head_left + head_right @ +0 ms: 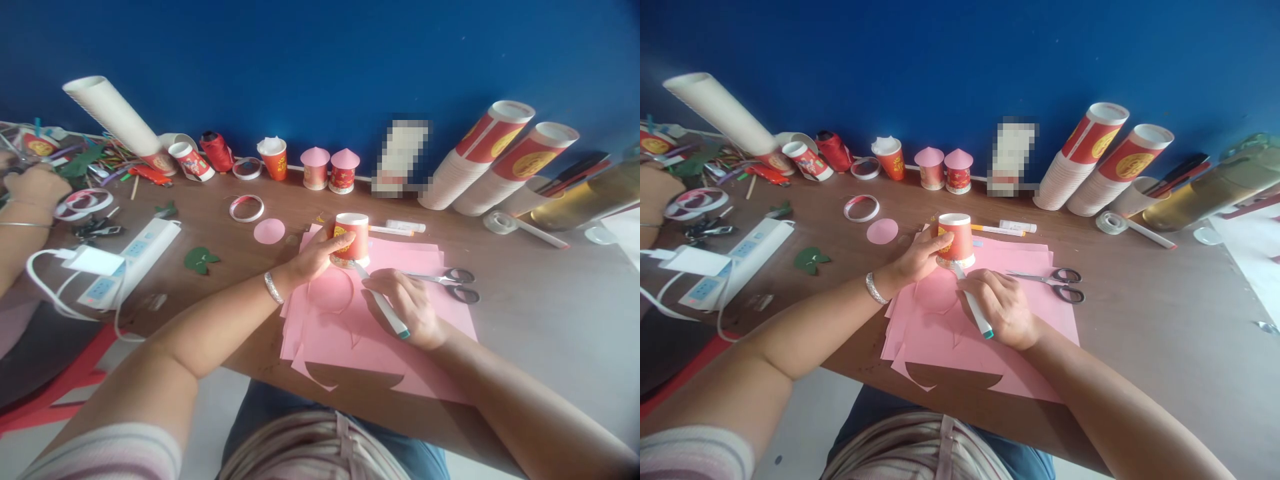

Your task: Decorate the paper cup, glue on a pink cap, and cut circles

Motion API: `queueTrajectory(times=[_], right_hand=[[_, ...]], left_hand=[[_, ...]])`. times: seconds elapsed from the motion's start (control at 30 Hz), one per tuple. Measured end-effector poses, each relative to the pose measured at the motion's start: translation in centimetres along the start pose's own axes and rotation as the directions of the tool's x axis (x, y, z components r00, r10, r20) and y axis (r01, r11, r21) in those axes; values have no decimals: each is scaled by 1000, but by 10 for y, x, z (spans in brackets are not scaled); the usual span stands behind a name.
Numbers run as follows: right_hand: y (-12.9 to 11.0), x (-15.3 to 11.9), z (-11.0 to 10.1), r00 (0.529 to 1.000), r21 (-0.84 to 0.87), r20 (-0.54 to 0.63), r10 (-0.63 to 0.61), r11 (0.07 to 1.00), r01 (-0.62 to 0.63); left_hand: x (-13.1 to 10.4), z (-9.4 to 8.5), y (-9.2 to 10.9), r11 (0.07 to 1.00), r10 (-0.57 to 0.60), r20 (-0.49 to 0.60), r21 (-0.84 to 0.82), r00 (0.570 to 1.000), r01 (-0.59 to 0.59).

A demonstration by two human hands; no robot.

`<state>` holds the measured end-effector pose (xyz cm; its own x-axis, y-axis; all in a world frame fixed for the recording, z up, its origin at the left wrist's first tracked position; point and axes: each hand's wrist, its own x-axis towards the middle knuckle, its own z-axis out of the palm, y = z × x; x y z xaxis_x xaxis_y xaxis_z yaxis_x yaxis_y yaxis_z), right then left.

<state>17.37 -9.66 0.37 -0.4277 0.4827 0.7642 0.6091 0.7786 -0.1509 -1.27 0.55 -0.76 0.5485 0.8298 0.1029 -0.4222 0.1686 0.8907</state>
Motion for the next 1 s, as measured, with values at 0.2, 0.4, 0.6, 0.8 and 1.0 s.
queueTrajectory(times=[0.2,0.4,0.6,0.8,1.0], right_hand=[[3,-5,2,1000,-5,19,15,1000,-15],[4,-7,2,999,-12,26,29,1000,-29],[5,-10,2,998,8,48,37,999,-38],[5,-10,2,999,-9,36,34,999,-34],[2,-4,2,999,-24,22,40,999,-39]], left_hand=[[-1,0,0,1000,-2,2,22,1000,2],[-3,2,3,997,-50,-25,62,998,52],[-2,0,2,996,-55,-15,72,998,56],[-2,-1,1,995,-56,-22,82,998,58],[-1,-3,-3,993,-85,-11,80,996,86]])
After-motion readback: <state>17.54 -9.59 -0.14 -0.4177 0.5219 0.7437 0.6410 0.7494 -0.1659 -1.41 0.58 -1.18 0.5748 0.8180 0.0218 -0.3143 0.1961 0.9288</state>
